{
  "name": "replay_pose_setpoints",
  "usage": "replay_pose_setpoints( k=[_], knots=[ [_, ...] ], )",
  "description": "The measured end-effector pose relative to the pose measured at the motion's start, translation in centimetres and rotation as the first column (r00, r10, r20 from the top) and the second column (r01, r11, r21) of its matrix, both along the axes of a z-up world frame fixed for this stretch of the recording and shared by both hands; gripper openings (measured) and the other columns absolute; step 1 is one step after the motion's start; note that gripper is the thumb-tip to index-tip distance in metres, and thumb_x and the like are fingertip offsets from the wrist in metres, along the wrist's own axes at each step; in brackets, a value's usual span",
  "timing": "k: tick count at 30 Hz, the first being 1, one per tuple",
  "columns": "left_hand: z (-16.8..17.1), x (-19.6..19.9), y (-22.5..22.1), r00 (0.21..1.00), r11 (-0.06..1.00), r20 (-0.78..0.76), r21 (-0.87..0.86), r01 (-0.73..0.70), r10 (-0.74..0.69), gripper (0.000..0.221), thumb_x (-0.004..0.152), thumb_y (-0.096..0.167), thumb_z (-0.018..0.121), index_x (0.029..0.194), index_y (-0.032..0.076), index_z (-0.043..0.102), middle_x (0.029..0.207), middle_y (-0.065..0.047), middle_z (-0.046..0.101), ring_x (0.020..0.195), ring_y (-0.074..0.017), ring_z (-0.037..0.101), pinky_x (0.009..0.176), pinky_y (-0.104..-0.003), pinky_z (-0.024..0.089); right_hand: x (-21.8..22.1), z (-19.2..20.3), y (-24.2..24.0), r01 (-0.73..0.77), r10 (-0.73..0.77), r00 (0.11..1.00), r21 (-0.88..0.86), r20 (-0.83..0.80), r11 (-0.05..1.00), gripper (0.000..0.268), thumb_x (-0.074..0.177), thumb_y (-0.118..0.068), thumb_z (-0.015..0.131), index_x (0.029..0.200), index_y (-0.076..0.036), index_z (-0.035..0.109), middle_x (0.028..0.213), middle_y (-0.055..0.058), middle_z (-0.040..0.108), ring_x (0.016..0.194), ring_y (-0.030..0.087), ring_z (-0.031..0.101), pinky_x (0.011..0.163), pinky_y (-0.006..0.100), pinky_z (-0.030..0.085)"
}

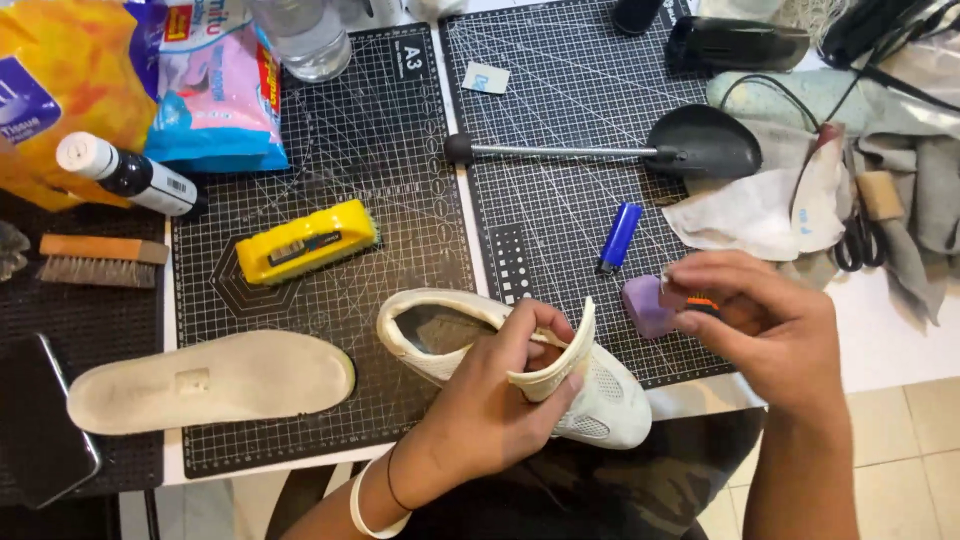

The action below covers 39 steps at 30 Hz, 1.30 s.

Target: Sanding and brushing the interior of a shoe to prepare the surface for repair or cleaning.

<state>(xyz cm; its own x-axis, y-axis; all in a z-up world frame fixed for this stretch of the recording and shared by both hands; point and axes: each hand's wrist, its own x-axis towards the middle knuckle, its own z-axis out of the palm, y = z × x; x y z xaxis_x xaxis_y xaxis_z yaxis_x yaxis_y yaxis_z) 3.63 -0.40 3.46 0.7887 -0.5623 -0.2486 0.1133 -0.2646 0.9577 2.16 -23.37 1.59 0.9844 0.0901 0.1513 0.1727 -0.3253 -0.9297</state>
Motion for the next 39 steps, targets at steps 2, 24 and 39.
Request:
replay_pose_setpoints(
  k=[2,24,39],
  knots=[
    [-0.1,-0.1,0.0,0.999,1.000,0.045,-0.012,0.011,-0.010,0.021,0.079,0.019,0.054,0.093,0.009,0.041,0.060,0.000,0.057,0.051,-0.0126,0.053,0.050,-0.027,0.039,-0.9,-0.8,0.4,0.192,-0.195,0.981,-0.131,-0.006,0.973,0.024,0.068,0.002,0.067,0.091,0.002,0.062,0.100,0.015,0.061,0.079,0.012,0.058,0.054,0.013,0.042],
    [0.8,-0.2,-0.2,0.992,0.984,-0.116,0.178,-0.025,0.046,0.032,0.073,0.021,0.052,0.103,0.015,0.042,0.079,-0.003,0.062,0.065,-0.0161,0.058,0.058,-0.031,0.043,-2.9,0.3,2.6,-0.236,0.425,0.870,-0.545,0.250,0.804,0.030,0.085,0.005,0.042,0.104,-0.008,0.061,0.087,0.007,0.053,0.073,0.017,0.053,0.068,0.027,0.044],
    [1.0,0.1,0.7,0.990,0.997,-0.141,0.081,0.004,0.008,0.031,0.076,0.017,0.049,0.106,0.014,0.041,0.073,-0.002,0.061,0.061,-0.0148,0.055,0.056,-0.030,0.042,-1.9,-0.8,4.5,-0.381,0.540,0.817,-0.514,0.201,0.768,0.013,0.081,-0.007,0.053,0.092,-0.002,0.055,0.089,0.010,0.056,0.080,0.022,0.058,0.069,0.029,0.048]
  ],
)
